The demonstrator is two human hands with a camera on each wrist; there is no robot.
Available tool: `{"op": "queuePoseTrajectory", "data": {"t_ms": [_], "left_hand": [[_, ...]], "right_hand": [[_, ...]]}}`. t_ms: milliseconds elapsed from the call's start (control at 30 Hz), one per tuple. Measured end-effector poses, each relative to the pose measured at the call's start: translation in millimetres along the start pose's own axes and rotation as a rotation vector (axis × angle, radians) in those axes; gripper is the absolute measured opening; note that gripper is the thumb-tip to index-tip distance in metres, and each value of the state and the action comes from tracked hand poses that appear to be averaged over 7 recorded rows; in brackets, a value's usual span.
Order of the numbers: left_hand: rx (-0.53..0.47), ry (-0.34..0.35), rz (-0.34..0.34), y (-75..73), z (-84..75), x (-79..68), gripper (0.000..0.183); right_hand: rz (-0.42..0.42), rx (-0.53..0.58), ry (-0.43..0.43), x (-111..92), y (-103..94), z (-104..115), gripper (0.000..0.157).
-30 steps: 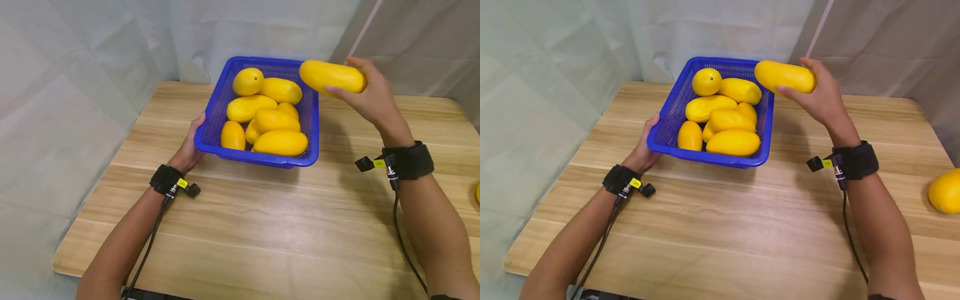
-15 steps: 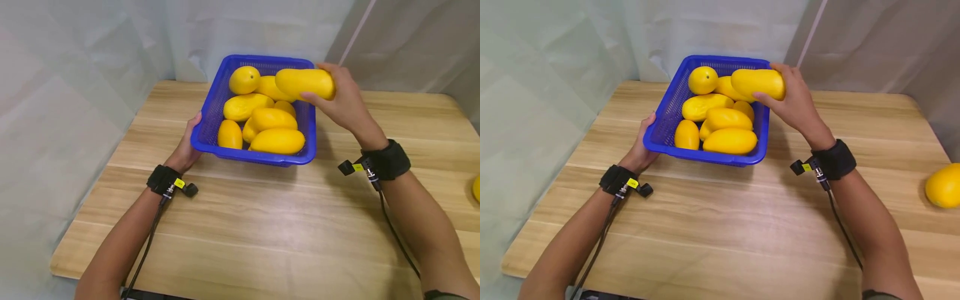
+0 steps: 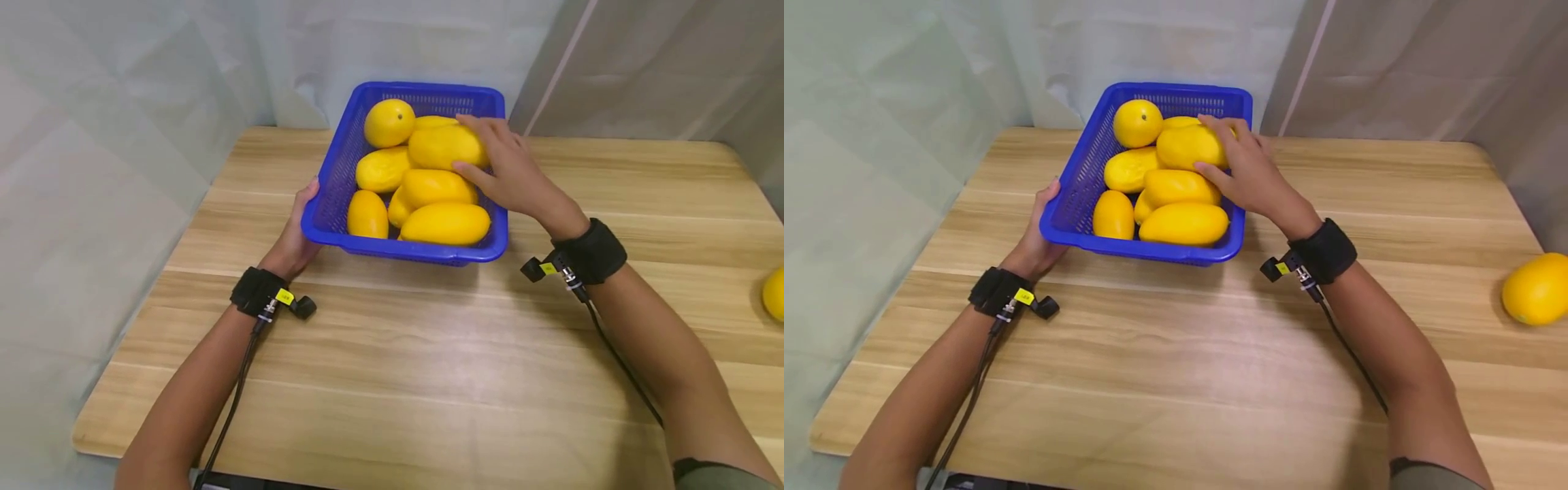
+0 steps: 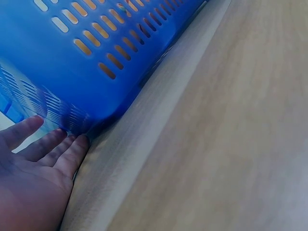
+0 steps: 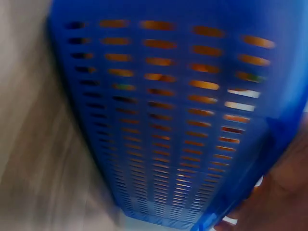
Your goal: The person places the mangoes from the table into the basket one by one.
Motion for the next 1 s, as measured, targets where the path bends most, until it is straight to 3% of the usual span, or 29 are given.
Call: {"op": "queuePoseTrajectory", "data": {"t_ms": [133, 500, 700, 1000], "left_hand": [[0.002, -0.005, 0.0, 0.3, 0.5, -0.4, 0.069], [-0.016, -0.013, -0.004, 1.9, 2.7, 0.5, 0.07], [-0.012, -0.021, 0.004, 10.7, 9.4, 4.0, 0.07], [-0.018, -0.012, 0.028, 13.0, 8.7, 11.6, 0.07]], "right_hand": [[0.06, -0.024, -0.007, 0, 6.5, -1, 0.069], [0.08, 0.049, 0.041, -8, 2.8, -2, 0.074], [0.066, 0.111, 0.093, -24, -10.0, -4, 0.075], [0.01, 0.056, 0.083, -45, -38.8, 2, 0.07]]}}
Point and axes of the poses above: each hand's wrist, its own x-axis towards the middle knuckle, its own y-axis out of the palm, z = x × y, the point moved 6 cm from there along x, towards the middle knuckle, and after that the axes turned 9 degrees about -y, right-handed, at the moved point
